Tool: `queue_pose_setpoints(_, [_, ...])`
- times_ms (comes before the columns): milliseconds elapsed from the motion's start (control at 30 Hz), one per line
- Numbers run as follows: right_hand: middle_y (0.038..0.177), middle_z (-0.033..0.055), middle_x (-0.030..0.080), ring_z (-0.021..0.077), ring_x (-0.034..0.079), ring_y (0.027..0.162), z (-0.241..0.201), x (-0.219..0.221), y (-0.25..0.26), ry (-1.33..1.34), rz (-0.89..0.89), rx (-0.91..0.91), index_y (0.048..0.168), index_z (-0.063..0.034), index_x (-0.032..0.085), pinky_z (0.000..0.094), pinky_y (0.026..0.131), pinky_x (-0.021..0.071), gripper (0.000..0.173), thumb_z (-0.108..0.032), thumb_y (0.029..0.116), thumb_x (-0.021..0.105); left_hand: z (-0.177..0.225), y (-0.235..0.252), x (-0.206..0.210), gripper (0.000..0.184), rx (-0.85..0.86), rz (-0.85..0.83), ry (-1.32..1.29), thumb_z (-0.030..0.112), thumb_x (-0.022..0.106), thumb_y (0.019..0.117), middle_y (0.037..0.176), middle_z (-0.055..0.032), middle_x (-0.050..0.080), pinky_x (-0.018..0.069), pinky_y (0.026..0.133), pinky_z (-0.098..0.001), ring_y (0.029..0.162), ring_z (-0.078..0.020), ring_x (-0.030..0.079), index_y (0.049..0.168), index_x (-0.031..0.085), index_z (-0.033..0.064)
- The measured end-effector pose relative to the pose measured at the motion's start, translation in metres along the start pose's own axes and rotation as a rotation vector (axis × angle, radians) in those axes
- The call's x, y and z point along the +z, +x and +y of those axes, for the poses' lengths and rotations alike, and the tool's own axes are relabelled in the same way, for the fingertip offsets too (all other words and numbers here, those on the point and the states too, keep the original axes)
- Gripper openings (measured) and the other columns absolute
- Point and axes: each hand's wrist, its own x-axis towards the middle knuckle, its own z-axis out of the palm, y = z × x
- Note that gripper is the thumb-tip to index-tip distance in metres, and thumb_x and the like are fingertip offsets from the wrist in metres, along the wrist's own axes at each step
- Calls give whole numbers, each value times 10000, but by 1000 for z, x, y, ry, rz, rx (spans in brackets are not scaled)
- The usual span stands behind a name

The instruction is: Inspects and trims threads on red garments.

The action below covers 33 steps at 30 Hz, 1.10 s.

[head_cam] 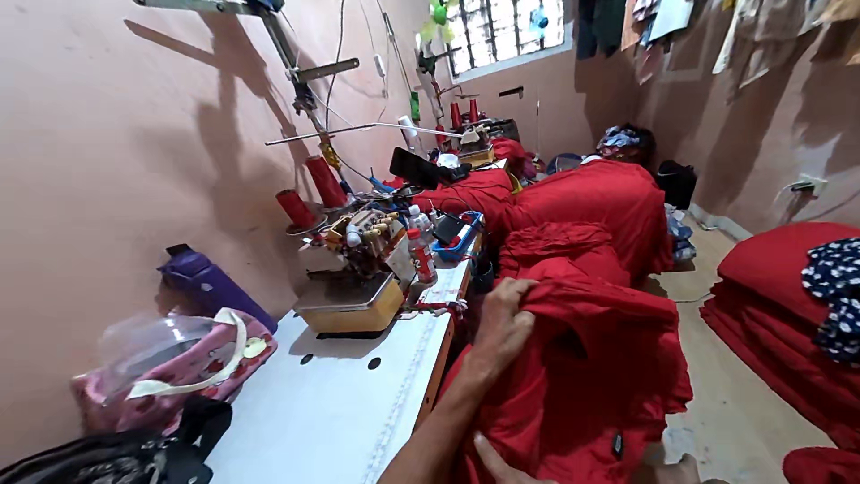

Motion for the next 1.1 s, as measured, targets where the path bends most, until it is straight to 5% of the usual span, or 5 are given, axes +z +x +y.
queue_pose_setpoints(267, [1143, 232, 716, 426, 692, 1048, 17, 8, 38, -55, -177, 461, 1555, -81, 434, 623, 914, 506, 544, -282, 1054, 507, -110, -18, 62, 355, -176, -172, 295, 8, 440, 1033, 1283, -291, 632, 480, 1031, -568, 1198, -434, 629, 1355, 569, -70])
queue_pose_setpoints(400, [1077, 258, 722, 451, 711, 952, 4, 15, 20, -5, 9, 466, 1549, 39, 362, 629, 854, 533, 700, -288, 992, 633, -98, -18, 55, 321, -84, -178, 259, -13, 466, 1012, 1228, -295, 655, 485, 1031, -542, 1175, -424, 643, 1289, 599, -103])
queue_pose_setpoints(700, [1057, 262, 710, 335, 714, 933, -1, 33, 40, 347, 138, -34, 1212, 129, 651, 456, 844, 569, 314, 58, 919, 562, -75, 18, 6, 277, 111, -228, 451, 40, 558, 1003, 1119, -240, 708, 522, 904, -631, 1040, -437, 688, 1247, 687, 18])
queue_pose_setpoints(900, [1178, 291, 671, 408, 664, 1108, 36, 31, 30, 269, -147, 163, 1297, 99, 606, 557, 977, 499, 337, -25, 992, 538, -104, -27, 60, 369, -174, -342, 367, 61, 422, 1070, 1274, -310, 634, 448, 1045, -609, 1200, -476, 616, 1397, 536, -67])
queue_pose_setpoints(1100, [1126, 254, 671, 422, 679, 1013, 20, 27, 30, 69, -266, 221, 1273, 30, 635, 589, 837, 539, 324, -50, 960, 617, -69, -1, 43, 341, -173, -583, 535, 120, 455, 1077, 1224, -304, 638, 460, 983, -648, 1168, -490, 617, 1379, 521, -24])
